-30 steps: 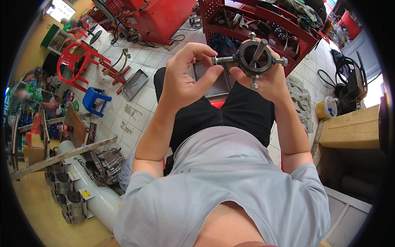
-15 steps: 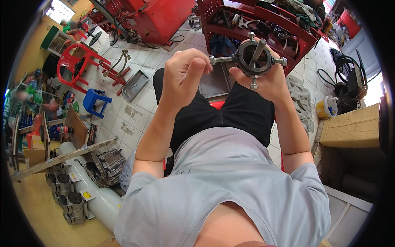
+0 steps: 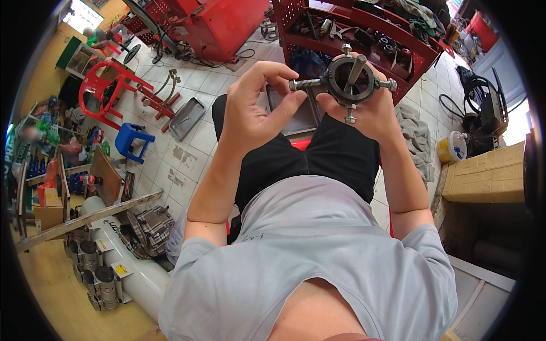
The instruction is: The person sits on a stool in a workshop and assembles a mechanical component, likely a brake caliper. They insert a long threaded bolt into the central hole of the part and then use their hands to tighten a nut onto the bolt. The person rotates the component to inspect the assembly and continues to adjust the nut.
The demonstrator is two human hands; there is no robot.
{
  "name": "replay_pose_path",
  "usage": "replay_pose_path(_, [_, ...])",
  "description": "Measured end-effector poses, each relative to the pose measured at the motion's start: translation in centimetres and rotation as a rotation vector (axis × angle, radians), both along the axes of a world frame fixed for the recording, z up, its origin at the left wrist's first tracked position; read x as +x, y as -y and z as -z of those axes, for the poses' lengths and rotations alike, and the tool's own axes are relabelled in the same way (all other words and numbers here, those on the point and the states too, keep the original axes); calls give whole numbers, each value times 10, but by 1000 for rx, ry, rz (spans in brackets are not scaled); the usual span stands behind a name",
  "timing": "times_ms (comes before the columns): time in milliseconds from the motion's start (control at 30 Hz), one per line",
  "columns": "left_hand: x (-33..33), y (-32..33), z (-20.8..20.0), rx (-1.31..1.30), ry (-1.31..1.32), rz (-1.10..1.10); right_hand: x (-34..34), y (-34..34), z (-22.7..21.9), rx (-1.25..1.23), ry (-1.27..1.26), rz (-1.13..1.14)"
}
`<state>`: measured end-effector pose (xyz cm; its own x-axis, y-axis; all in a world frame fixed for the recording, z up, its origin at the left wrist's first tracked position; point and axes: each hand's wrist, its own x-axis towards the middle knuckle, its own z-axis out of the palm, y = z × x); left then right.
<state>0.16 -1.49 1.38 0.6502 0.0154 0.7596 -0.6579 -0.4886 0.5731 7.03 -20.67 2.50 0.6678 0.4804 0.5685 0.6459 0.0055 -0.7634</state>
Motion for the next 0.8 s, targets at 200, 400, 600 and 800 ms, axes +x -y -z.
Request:
replay_pose_path(200, [2, -12, 9, -183, -179, 196, 0, 0, 0, -5, -13, -5])
replay_pose_path(400, [3, -17, 8, -39, -181, 168, 1, 0, 1, -9, 23, 21])
replay_pose_path(600, [4, -9, 4, -56, -83, 113, 1, -1, 1, 2, 8, 7])
replay_pose_path(800, [2, -13, 4, -217, -250, 250, 2, 0, 1, -17, 20, 23])
